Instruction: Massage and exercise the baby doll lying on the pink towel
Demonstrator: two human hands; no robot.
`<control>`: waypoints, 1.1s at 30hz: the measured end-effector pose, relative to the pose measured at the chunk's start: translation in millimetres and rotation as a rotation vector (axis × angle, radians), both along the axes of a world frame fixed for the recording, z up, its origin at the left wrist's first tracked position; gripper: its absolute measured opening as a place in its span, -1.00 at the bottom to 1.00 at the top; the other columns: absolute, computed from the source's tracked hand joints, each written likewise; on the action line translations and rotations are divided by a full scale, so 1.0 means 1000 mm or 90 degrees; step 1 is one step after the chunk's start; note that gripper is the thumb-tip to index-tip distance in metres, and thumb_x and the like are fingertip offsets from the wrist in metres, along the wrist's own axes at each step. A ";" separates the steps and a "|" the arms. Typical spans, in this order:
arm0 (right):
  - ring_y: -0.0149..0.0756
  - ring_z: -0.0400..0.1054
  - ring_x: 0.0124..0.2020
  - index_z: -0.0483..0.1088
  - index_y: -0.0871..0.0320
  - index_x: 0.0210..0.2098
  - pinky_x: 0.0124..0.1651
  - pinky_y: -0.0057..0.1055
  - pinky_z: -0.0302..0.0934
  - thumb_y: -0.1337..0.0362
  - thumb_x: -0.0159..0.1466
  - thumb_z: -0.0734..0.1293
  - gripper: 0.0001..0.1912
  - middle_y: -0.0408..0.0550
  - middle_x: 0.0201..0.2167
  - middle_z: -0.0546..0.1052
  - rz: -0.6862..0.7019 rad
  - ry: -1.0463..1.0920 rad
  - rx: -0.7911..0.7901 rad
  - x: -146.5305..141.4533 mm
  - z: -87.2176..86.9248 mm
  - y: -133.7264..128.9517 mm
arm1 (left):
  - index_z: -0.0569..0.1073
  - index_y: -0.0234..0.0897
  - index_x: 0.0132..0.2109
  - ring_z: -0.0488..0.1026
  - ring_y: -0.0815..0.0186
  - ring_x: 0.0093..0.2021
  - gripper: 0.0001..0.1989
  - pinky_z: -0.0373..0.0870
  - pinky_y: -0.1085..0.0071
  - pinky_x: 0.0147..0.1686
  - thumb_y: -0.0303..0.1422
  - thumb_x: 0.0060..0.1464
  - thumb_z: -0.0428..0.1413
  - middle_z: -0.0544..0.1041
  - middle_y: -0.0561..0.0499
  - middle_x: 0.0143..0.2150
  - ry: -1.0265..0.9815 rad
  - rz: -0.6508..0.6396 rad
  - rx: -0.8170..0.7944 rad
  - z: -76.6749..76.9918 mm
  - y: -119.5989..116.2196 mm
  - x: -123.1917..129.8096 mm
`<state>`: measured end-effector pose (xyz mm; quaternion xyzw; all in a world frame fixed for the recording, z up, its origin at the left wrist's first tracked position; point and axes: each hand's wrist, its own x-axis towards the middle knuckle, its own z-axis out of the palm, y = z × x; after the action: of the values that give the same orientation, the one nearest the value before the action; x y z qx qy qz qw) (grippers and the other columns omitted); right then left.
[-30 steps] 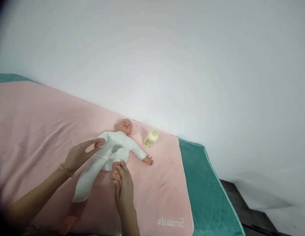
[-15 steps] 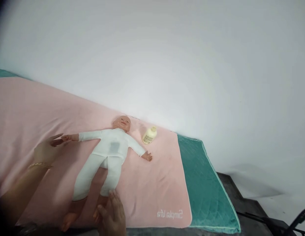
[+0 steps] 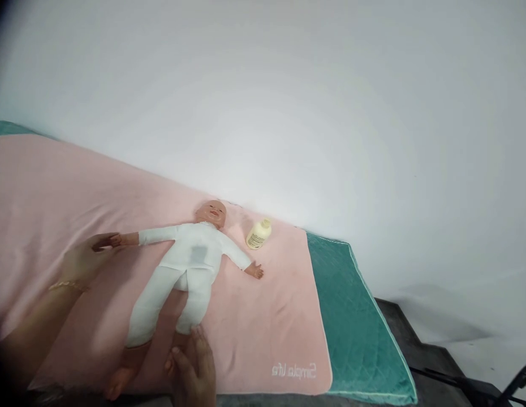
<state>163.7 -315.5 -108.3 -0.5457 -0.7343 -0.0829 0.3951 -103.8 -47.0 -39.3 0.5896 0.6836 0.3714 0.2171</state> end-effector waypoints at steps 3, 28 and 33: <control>-0.03 0.21 0.26 0.27 0.02 0.21 0.09 -0.11 0.39 0.33 0.37 0.18 -0.58 0.09 0.33 0.17 0.026 -0.012 -0.022 0.006 0.032 0.013 | 0.53 -0.24 0.00 0.54 0.18 -0.17 -0.57 0.47 0.34 -0.22 -0.15 -0.01 0.21 0.60 0.00 -0.13 -0.088 0.004 0.028 0.006 0.001 0.007; -0.14 0.09 0.33 0.13 0.13 0.26 0.26 -0.05 0.20 0.09 0.45 0.00 -0.53 0.12 0.22 0.33 0.124 0.098 -0.104 0.023 0.106 0.113 | 0.55 -0.16 -0.09 0.57 0.35 -0.16 -0.77 0.44 0.52 -0.19 -0.29 0.30 0.00 0.61 0.07 -0.09 0.105 -0.335 0.421 0.018 -0.040 0.104; -0.10 0.13 0.31 0.11 0.10 0.26 0.21 -0.02 0.27 0.13 0.44 0.06 -0.55 0.13 0.20 0.35 0.122 0.055 -0.078 0.020 0.105 0.081 | 0.53 -0.17 -0.06 0.55 0.27 -0.14 -0.76 0.41 0.46 -0.21 -0.20 0.23 0.07 0.60 0.04 -0.09 0.055 -0.175 0.328 0.026 -0.021 0.075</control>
<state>183.9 -234.3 -3.4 -0.4993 -0.7689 0.0239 0.3986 -28.9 -68.5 -13.4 0.7276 0.4893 0.4744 0.0788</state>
